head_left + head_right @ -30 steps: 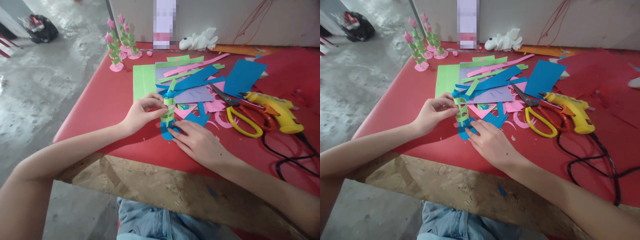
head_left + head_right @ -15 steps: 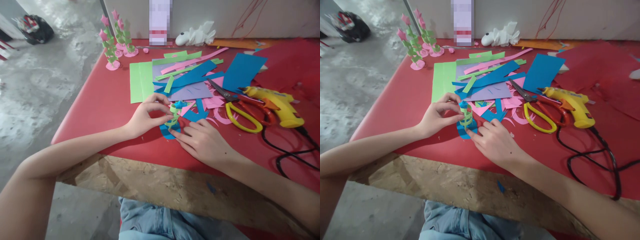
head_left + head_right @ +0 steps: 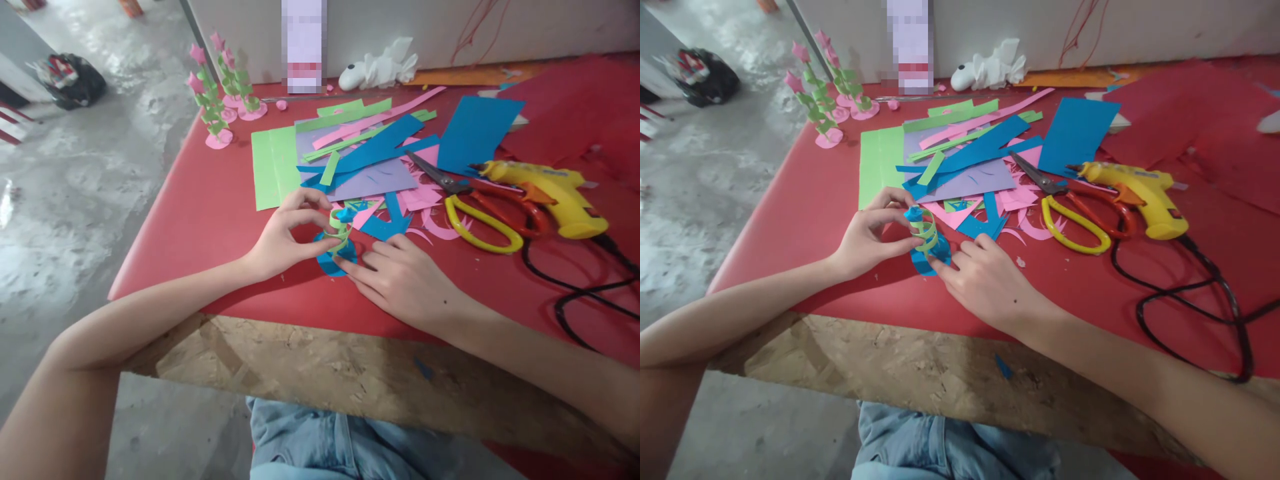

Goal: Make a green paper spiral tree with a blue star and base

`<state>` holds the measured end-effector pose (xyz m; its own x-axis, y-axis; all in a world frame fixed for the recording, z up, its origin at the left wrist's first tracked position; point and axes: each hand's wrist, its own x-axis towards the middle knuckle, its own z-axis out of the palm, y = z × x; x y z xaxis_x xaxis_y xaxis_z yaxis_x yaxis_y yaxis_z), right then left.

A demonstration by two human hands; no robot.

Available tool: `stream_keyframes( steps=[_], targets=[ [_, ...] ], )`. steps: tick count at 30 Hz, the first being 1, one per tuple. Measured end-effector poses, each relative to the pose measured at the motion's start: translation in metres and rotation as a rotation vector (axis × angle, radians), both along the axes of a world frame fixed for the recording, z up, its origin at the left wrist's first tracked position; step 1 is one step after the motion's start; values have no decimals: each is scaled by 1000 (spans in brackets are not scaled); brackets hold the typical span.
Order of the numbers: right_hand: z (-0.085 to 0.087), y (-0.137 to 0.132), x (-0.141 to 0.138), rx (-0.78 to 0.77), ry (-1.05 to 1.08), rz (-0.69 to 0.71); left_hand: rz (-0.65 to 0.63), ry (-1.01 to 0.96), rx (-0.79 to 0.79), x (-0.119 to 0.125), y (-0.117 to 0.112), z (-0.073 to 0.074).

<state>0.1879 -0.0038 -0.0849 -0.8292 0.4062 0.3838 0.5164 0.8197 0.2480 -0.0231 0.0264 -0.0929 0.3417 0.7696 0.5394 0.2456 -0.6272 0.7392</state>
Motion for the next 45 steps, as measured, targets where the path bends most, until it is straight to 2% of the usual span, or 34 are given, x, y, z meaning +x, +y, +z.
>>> stream_keyframes(
  steps=[13, 17, 22, 34, 42, 45],
  targets=[
    [-8, -2, 1, 24, 98, -31, -21, 38, -104, -4, 0, 2],
    [-6, -4, 2, 1, 139, -55, -46, 42, -105, -4, -1, 2],
    [-6, -3, 2, -68, 79, -60, -47, 70, -105, -3, -2, 2],
    [-10, -2, 4, 40, 126, -32, -7, 145, -27, -2, 0, 4],
    [-12, -3, 3, 9, 153, -12, -27, 131, -55, -1, 2, 3],
    [-15, -4, 3, -46, 242, -43, -21, 138, -55, -1, 1, 3]
  ],
)
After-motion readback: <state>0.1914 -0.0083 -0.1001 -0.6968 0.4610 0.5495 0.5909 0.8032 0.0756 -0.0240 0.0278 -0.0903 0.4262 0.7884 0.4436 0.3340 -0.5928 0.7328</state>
